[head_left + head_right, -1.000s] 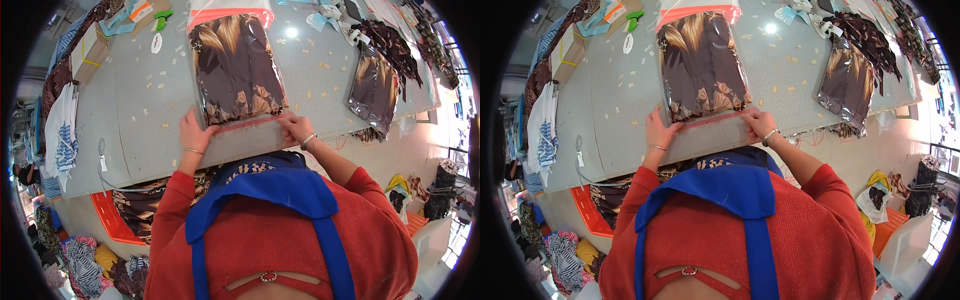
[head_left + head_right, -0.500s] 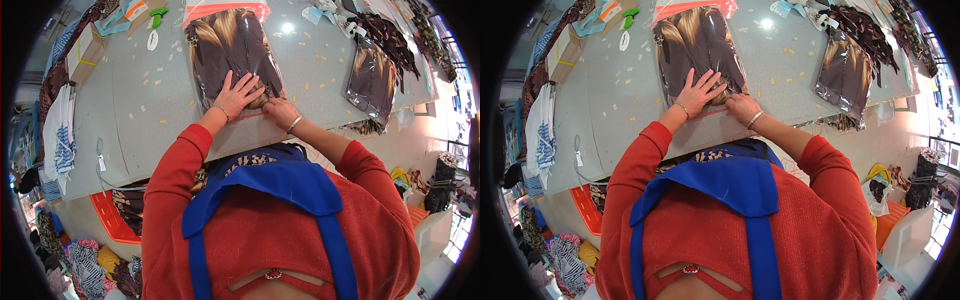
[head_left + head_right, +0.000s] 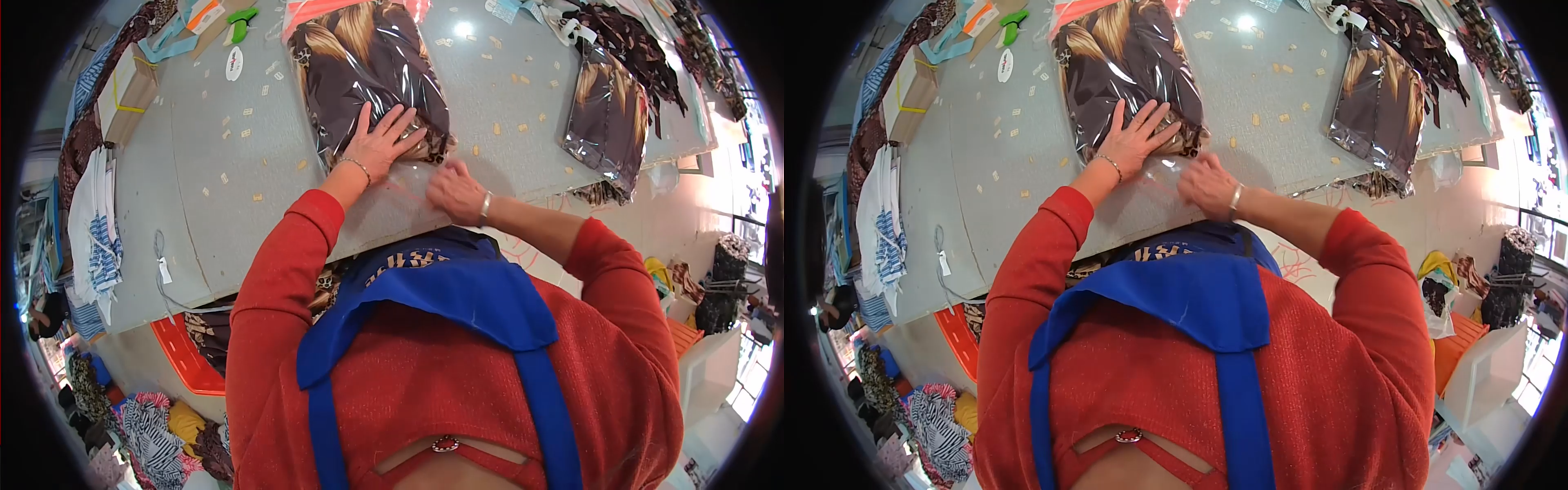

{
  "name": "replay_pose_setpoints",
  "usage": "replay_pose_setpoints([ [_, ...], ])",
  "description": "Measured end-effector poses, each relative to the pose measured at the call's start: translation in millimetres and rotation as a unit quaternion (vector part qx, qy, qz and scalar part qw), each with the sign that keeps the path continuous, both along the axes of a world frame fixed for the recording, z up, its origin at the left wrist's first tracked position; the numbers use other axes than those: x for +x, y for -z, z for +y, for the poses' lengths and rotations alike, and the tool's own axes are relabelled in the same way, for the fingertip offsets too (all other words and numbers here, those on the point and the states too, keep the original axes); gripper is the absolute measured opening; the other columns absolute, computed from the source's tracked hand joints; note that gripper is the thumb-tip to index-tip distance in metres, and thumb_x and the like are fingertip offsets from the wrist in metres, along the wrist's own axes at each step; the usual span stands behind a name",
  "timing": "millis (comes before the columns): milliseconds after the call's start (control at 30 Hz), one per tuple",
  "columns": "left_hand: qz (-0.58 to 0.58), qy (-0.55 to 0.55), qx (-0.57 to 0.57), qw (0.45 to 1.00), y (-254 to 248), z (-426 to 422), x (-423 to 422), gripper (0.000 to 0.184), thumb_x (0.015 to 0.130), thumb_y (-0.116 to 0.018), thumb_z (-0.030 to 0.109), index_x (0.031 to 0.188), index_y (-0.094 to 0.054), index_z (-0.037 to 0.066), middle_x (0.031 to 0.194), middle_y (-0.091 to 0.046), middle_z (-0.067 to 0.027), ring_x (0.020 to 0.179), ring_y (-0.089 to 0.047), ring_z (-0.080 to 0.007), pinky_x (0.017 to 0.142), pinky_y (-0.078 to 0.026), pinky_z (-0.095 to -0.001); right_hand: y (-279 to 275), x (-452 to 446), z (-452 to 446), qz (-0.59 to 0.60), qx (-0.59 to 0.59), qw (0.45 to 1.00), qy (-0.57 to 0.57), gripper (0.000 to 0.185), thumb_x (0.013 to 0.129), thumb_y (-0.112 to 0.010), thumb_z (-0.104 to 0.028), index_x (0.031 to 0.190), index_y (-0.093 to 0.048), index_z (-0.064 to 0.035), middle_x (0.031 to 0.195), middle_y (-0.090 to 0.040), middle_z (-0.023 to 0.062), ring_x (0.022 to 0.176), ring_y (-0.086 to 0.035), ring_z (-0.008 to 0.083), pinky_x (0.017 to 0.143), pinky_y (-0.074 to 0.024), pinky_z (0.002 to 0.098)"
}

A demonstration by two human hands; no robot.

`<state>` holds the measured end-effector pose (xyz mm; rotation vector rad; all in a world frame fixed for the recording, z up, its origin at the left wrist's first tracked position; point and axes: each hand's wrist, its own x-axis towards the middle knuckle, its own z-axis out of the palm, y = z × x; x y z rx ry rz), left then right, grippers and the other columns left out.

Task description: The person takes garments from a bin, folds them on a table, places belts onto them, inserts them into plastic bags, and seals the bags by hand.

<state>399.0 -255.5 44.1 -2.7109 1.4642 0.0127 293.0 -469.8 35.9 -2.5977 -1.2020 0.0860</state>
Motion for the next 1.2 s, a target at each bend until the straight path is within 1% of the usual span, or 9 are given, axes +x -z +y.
replay_pose_setpoints([
  [100, -0.023, -0.005, 0.029, 0.999, 1.9, -3.5, 6.5, 0.073, 0.084, -0.051, 0.011, 0.148, -0.022, 0.033, 0.155, -0.017, -0.0028, 0.143, -0.016, -0.024, 0.11, -0.012, -0.0628, -15.8, -38.4, -39.4, 0.138, -0.083, 0.983, -0.087, 0.011, 0.079, -0.061, -0.019, 0.086, -0.056, -0.0107, 0.093, -0.054, 0.0082, 0.098, -0.052, 0.0237, 0.094, -0.0336, 0.0427],
  [167, -0.017, -0.006, -0.004, 1.0, 8.2, -4.4, 11.7, 0.076, 0.083, -0.051, 0.004, 0.147, -0.024, 0.035, 0.155, -0.017, -0.0037, 0.143, -0.017, -0.0244, 0.109, -0.012, -0.0635, -47.3, -52.4, -61.1, 0.316, -0.307, 0.893, -0.093, 0.019, 0.081, -0.063, -0.02, 0.094, -0.057, -0.0067, 0.097, -0.055, 0.0089, 0.1, -0.055, 0.0265, 0.094, -0.0379, 0.0427],
  [233, -0.03, 0.009, -0.022, 0.999, 8.1, -2.0, 10.9, 0.078, 0.081, -0.052, 0.0, 0.145, -0.026, 0.037, 0.155, -0.017, -0.0046, 0.143, -0.017, -0.0252, 0.109, -0.012, -0.0643, -38.3, -57.4, -90.4, 0.464, -0.332, 0.815, -0.104, 0.024, 0.083, -0.062, -0.015, 0.105, -0.058, -0.0061, 0.106, -0.056, 0.0108, 0.101, -0.057, 0.0305, 0.09, -0.0449, 0.0421],
  [333, -0.043, 0.016, 0.007, 0.999, -0.1, -2.0, 7.0, 0.078, 0.082, -0.051, 0.001, 0.143, -0.028, 0.043, 0.155, -0.018, -0.0048, 0.143, -0.016, -0.0248, 0.108, -0.012, -0.0654, -42.3, -49.8, -98.6, 0.262, 0.054, 0.958, 0.098, 0.038, 0.08, -0.064, -0.009, 0.117, -0.057, -0.0108, 0.115, -0.053, 0.0132, 0.104, -0.057, 0.0324, 0.085, -0.0503, 0.0415],
  [400, -0.048, 0.017, 0.029, 0.998, -3.7, -1.2, 7.2, 0.077, 0.082, -0.051, 0.002, 0.142, -0.029, 0.046, 0.155, -0.018, -0.0047, 0.143, -0.016, -0.0246, 0.108, -0.012, -0.0657, -40.6, -22.4, -84.1, 0.146, 0.111, 0.959, 0.217, 0.045, 0.078, -0.063, -0.004, 0.121, -0.057, -0.0178, 0.121, -0.049, 0.0137, 0.107, -0.054, 0.0316, 0.085, -0.0504, 0.0408],
  [567, -0.047, 0.021, 0.018, 0.999, 2.4, 2.0, 10.0, 0.076, 0.083, -0.051, 0.002, 0.141, -0.029, 0.047, 0.155, -0.018, -0.0046, 0.143, -0.016, -0.0243, 0.108, -0.012, -0.0659, -1.8, 44.6, -86.5, -0.155, 0.012, 0.987, 0.031, 0.048, 0.074, -0.063, -0.01, 0.12, -0.06, -0.0237, 0.119, -0.05, 0.0052, 0.11, -0.049, 0.0251, 0.095, -0.0429, 0.0395],
  [867, -0.045, 0.009, -0.016, 0.999, 3.4, 3.3, 14.3, 0.069, 0.084, -0.052, 0.007, 0.14, -0.035, 0.044, 0.154, -0.02, -0.0021, 0.142, -0.02, -0.022, 0.114, -0.014, -0.053, 0.3, 81.6, -76.8, -0.191, 0.049, 0.97, -0.145, 0.021, 0.073, -0.065, -0.017, 0.094, -0.067, -0.0193, 0.103, -0.06, -0.0022, 0.106, -0.051, 0.0189, 0.095, -0.0402, 0.0395],
  [1067, -0.071, 0.122, -0.048, 0.989, 3.4, 30.9, 21.6, 0.06, 0.082, -0.055, 0.013, 0.139, -0.042, 0.027, 0.149, -0.032, 0.0006, 0.139, -0.028, -0.02, 0.114, -0.016, -0.0527, 27.2, 48.9, -66.4, -0.066, 0.2, 0.959, 0.19, 0.012, 0.08, -0.067, -0.026, 0.086, -0.072, -0.0167, 0.081, -0.065, -0.0033, 0.095, -0.056, 0.0159, 0.094, -0.0326, 0.0401],
  [1200, -0.056, 0.174, -0.08, 0.98, 8.4, 47.1, 21.7, 0.057, 0.082, -0.057, 0.014, 0.137, -0.045, 0.017, 0.146, -0.038, 0.0019, 0.137, -0.031, -0.0192, 0.115, -0.017, -0.0514, 39.4, 35.1, -55.4, -0.058, 0.24, 0.92, 0.303, 0.014, 0.081, -0.069, -0.029, 0.081, -0.074, -0.0158, 0.079, -0.064, -0.0027, 0.091, -0.054, 0.0158, 0.093, -0.0289, 0.0391],
])
